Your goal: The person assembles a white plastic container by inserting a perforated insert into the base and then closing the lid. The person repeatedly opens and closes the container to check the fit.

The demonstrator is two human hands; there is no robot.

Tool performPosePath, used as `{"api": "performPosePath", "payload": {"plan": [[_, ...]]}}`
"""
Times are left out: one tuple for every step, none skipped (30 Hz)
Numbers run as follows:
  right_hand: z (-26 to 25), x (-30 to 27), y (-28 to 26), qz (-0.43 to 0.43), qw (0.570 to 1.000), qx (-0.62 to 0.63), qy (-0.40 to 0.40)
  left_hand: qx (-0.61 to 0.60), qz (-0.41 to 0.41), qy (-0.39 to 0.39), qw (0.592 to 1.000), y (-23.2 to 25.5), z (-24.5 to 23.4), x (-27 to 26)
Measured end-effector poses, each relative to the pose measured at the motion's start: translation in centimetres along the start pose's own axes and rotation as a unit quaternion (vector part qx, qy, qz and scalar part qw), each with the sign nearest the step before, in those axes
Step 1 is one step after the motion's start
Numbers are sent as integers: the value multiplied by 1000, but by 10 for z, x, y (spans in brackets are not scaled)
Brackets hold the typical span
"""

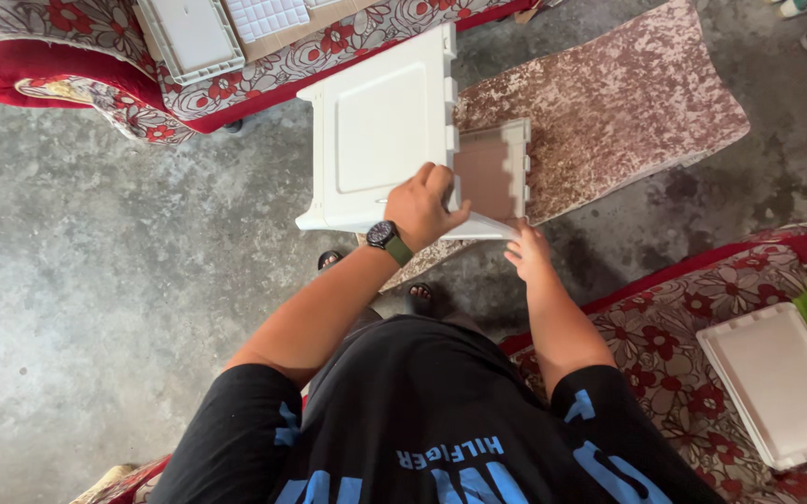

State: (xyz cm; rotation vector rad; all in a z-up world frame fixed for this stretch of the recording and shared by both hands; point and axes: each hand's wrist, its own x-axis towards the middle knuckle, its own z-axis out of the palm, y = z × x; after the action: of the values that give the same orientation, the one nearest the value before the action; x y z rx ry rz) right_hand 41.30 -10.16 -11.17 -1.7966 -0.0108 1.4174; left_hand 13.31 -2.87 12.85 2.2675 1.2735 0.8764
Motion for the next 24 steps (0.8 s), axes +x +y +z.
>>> {"api": "performPosePath", "payload": {"plan": [[1, -5, -5, -60, 992, -104, 44, -1, 12, 4, 1000, 5, 4, -3], [4, -11, -13, -108, 974, -179, 83, -1, 24, 8, 1000, 9, 6, -3], [11, -19, -21, -167, 955, -220, 110, -12, 27, 9, 1000, 11, 8, -1], [17, -30, -29, -223, 941, -226, 117, -24, 29, 9, 999, 14, 10, -1], [23, -45, -35, -272, 933, -209, 105, -36, 31, 10, 999, 16, 11, -1], [31, -59, -45, -292, 941, -161, 57, -45, 49, 18, 998, 16, 10, 0], [38, -74, -56, -296, 949, -109, 4, -53, 68, 25, 996, 17, 11, 1], [44, -88, -65, -291, 954, -55, -53, -62, 86, 32, 994, 16, 11, 1], [49, -102, -74, -253, 961, -3, -109, -69, 60, 10, 996, 15, 12, -1], [53, -115, -82, -274, 951, -14, -141, -76, 34, -13, 996, 12, 13, -2], [56, -126, -88, -295, 940, -26, -172, -83, 8, -35, 996, 7, 14, -3], [58, -134, -93, -315, 926, -37, -203, -62, -26, -42, 997, 1, 15, -3], [59, -141, -97, -315, 929, -55, -187, -42, -61, -50, 996, -8, 15, -3], [60, -145, -100, -315, 931, -72, -171, -21, -94, -57, 994, -18, 14, -4], [59, -148, -103, -315, 932, -90, -155, -14, -136, -10, 991, -30, 11, -9], [58, -149, -103, -327, 930, -79, -148, -8, -180, 39, 983, -45, 5, -16], [55, -149, -104, -338, 928, -69, -142, 43, -187, 76, 979, -60, 0, -19], [52, -148, -103, -347, 926, -59, -136, 95, -194, 112, 970, -76, -7, -24], [48, -147, -102, -347, 925, -34, -150, 87, -224, 112, 964, -91, -13, -28], [45, -144, -103, -347, 923, -10, -165, 79, -253, 114, 958, -104, -17, -30], [42, -142, -104, -346, 921, 14, -180, 31, -300, 29, 953, -116, -22, -30], [40, -138, -105, -337, 923, 25, -184, -17, -345, -55, 937, -126, -27, -29], [38, -134, -107, -328, 925, 37, -187, -66, -385, -138, 910, -132, -29, -30], [36, -130, -108, -318, 928, 48, -190, -87, -382, -152, 907, -133, -28, -33]]}}
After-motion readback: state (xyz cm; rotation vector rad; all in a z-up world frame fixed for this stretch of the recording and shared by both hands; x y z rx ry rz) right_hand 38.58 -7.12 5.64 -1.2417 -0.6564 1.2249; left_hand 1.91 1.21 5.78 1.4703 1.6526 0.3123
